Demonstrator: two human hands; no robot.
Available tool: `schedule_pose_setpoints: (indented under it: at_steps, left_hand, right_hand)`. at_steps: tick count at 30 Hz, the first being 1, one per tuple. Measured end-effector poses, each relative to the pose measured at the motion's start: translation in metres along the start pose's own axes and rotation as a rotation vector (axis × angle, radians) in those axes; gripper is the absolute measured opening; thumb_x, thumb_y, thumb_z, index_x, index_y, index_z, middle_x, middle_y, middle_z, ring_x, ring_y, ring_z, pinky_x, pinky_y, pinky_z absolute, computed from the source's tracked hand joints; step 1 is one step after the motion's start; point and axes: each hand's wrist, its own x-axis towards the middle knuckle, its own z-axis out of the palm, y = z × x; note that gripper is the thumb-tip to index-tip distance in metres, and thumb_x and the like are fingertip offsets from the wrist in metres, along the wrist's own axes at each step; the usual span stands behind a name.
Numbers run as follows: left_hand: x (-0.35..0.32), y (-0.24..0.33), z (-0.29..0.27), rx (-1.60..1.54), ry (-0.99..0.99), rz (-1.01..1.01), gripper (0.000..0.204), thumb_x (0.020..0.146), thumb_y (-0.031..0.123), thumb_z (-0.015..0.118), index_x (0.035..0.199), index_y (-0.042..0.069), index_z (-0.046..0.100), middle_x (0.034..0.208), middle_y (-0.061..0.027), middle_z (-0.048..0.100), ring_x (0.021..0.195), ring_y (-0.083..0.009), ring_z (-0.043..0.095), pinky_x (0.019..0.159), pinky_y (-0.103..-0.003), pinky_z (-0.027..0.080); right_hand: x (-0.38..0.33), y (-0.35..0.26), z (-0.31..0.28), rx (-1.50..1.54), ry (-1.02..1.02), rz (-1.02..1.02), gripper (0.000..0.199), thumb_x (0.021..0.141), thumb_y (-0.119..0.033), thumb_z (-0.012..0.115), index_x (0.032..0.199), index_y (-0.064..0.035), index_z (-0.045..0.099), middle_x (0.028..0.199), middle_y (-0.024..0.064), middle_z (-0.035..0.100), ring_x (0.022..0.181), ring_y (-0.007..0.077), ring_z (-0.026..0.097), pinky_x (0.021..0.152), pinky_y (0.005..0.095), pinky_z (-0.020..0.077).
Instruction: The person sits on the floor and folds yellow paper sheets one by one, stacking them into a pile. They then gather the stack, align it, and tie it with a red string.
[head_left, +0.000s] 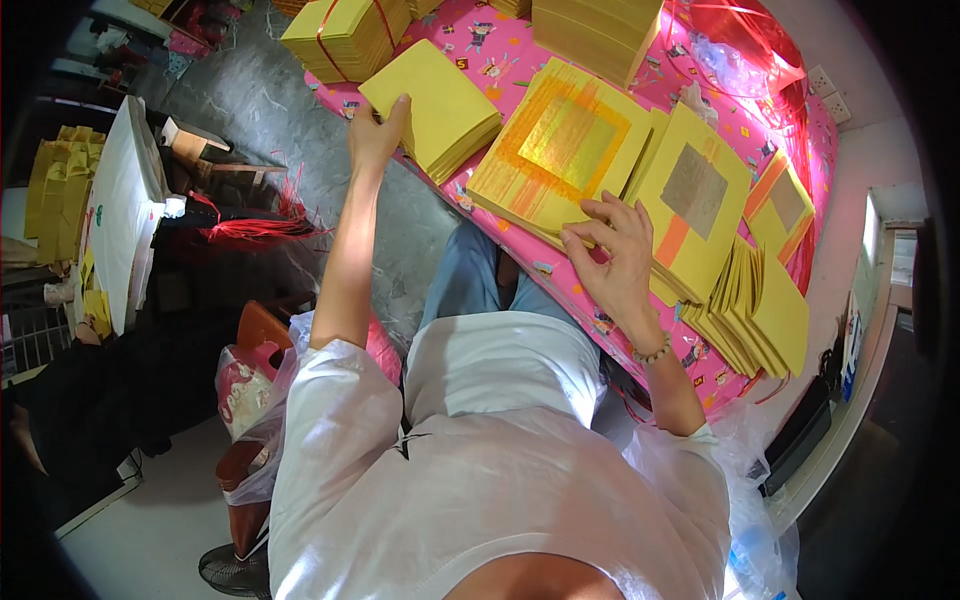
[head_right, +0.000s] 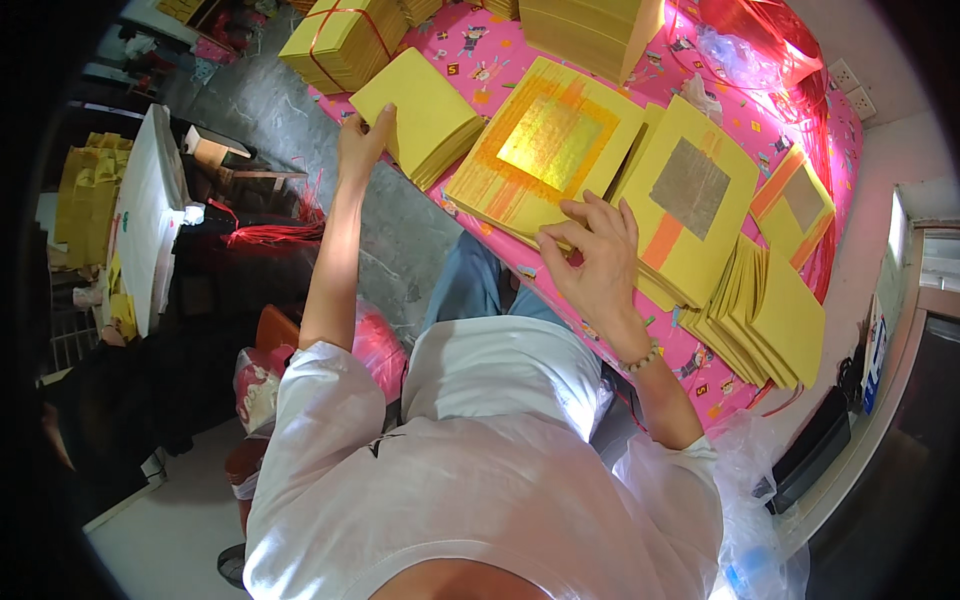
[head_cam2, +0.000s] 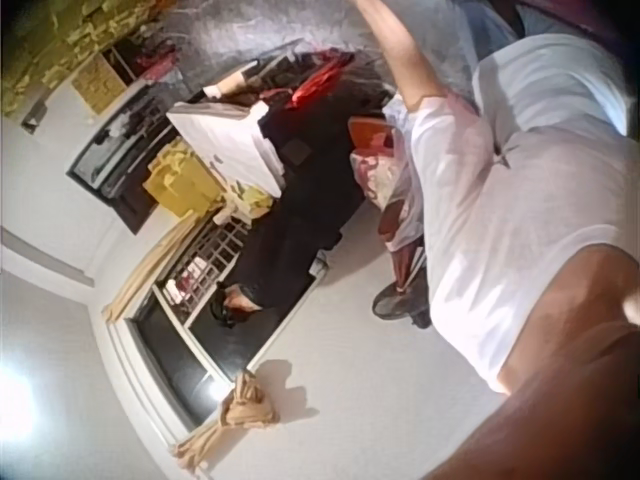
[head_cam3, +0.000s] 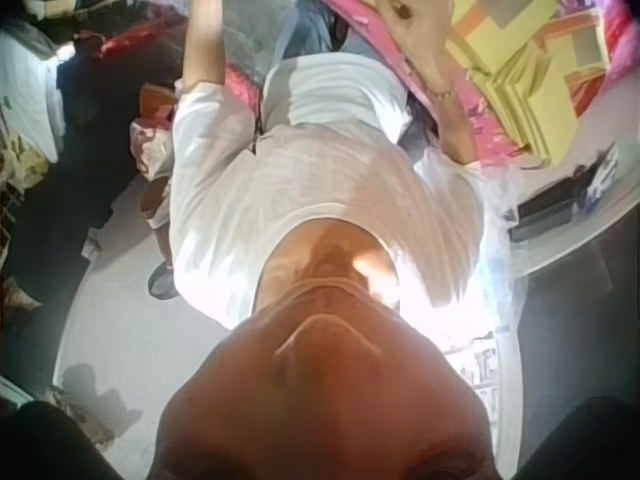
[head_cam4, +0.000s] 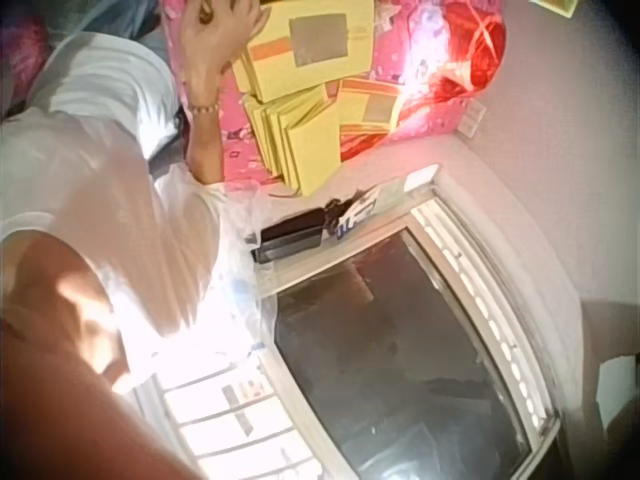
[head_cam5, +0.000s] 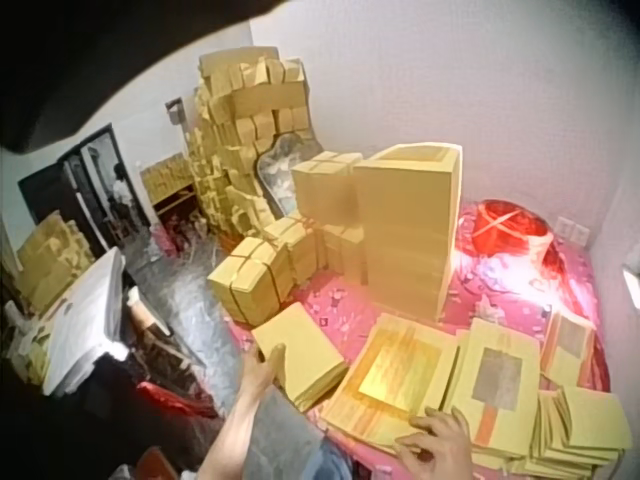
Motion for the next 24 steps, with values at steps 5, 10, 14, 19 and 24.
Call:
schedule_pose_setpoints:
  at_steps: [5,10,14,19,24]
  left_hand:
    - [-0.009,0.013,-0.001,0.152,0.151,-0.039,0.073,0.084,0.048,0.062,0.124,-0.011,0.047,0.092,-0.0212,0.065,0.083,-0.0302,0.064,0.076,-0.039,0.049]
    - [-0.022,0.013,-0.003,0.33,0.451,0.287,0.062,0.084,0.041,0.065,0.123,-0.005,0.049,0.092,-0.0181,0.061,0.087,-0.0294,0.059,0.076,-0.041,0.047]
    - [-0.068,0.064,-0.011,0.091,0.139,0.564,0.048,0.077,0.03,0.074,0.114,0.004,0.059,0.101,-0.013,0.06,0.096,-0.0262,0.055,0.079,-0.039,0.045]
    - [-0.114,0.091,-0.002,0.227,-0.363,0.908,0.042,0.068,0.024,0.081,0.105,0.01,0.066,0.108,-0.0051,0.061,0.103,-0.0248,0.054,0.088,-0.036,0.04]
    - [-0.124,0.091,0.021,0.248,-0.462,0.939,0.037,0.071,0.018,0.076,0.106,0.012,0.066,0.111,-0.0022,0.061,0.107,-0.0242,0.053,0.09,-0.037,0.039]
  right_hand:
    - [0.001,0.0,-0.001,0.064,0.02,0.038,0.011,0.077,-0.02,0.072,0.08,-0.0101,0.073,0.099,0.0081,0.066,0.108,0.0291,0.056,0.105,0.0509,0.0289]
    - [0.004,0.0,0.001,0.077,0.03,0.027,0.012,0.078,-0.021,0.071,0.078,-0.0096,0.072,0.096,0.0076,0.066,0.104,0.0281,0.057,0.103,0.0502,0.0304]
    - [0.003,0.001,-0.001,0.095,0.057,0.048,0.011,0.078,-0.021,0.07,0.078,-0.0097,0.072,0.094,0.0066,0.066,0.101,0.0264,0.058,0.102,0.0494,0.0313]
    - [0.005,0.0,0.002,0.129,0.085,0.066,0.011,0.078,-0.02,0.071,0.077,-0.0093,0.072,0.091,0.0053,0.067,0.099,0.0245,0.059,0.101,0.0476,0.0327]
    - [0.01,-0.003,-0.003,0.191,0.116,0.09,0.011,0.077,-0.019,0.072,0.076,-0.0079,0.071,0.09,0.0055,0.067,0.098,0.0242,0.059,0.095,0.042,0.0365]
